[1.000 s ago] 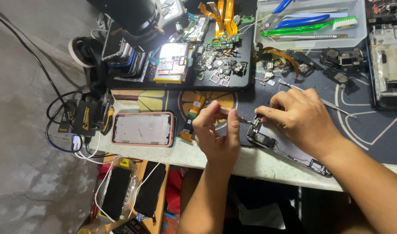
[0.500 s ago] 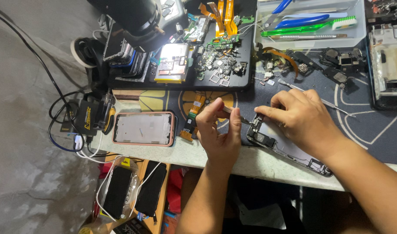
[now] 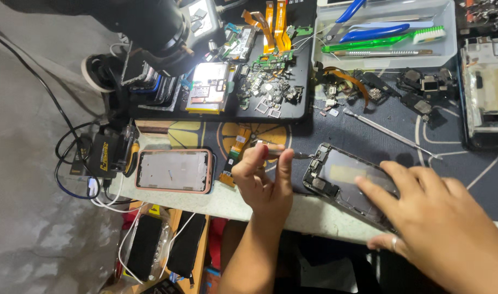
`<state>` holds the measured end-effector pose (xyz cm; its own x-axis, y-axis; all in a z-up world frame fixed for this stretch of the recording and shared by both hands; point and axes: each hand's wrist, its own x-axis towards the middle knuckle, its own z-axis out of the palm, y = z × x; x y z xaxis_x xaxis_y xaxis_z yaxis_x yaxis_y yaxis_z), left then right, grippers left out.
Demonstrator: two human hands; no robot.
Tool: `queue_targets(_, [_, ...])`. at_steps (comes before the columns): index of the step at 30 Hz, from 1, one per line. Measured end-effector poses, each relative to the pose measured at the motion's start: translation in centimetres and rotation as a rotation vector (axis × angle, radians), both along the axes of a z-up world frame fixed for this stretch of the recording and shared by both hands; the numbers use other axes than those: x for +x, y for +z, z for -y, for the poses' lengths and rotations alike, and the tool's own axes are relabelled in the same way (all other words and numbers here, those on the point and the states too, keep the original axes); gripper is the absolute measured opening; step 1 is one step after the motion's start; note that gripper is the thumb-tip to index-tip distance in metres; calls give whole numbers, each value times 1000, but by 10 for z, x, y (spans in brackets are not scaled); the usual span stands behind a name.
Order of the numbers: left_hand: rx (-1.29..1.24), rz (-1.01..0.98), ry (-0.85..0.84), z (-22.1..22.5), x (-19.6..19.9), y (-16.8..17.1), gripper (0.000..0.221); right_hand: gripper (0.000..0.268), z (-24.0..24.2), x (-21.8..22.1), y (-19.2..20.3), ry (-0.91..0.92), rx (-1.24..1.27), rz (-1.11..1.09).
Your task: The person uses a screwdriver and tweezers to remove screws and small components from a disassembled smartphone chassis. They carefully manipulate internal parts and place removed items on the workbench.
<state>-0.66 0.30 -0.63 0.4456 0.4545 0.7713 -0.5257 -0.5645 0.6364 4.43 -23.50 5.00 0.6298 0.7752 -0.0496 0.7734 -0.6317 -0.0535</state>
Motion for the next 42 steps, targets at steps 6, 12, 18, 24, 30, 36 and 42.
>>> queue_targets(6, [62, -54, 46, 3, 0, 3, 53, 98, 9, 5, -16, 31, 6, -50])
queue_targets(12, [35, -70, 8, 2, 2, 5, 54, 84, 15, 8, -12, -7, 185, 107])
queue_targets(18, [60, 12, -31, 6, 4, 6, 59, 82, 22, 14, -20, -2, 211, 46])
queue_targets(24, [14, -36, -99, 9, 2, 7, 59, 80, 26, 12, -23, -20, 213, 66])
queue_targets(30, [52, -30, -140, 10, 3, 7, 61, 82, 26, 14, -23, -5, 200, 68])
queue_targets(36, [14, -35, -172, 12, 2, 7, 62, 83, 24, 14, -20, -5, 195, 92])
queue_targets(42, [24, -20, -153, 11, 3, 4, 60, 83, 26, 12, -23, -19, 158, 60])
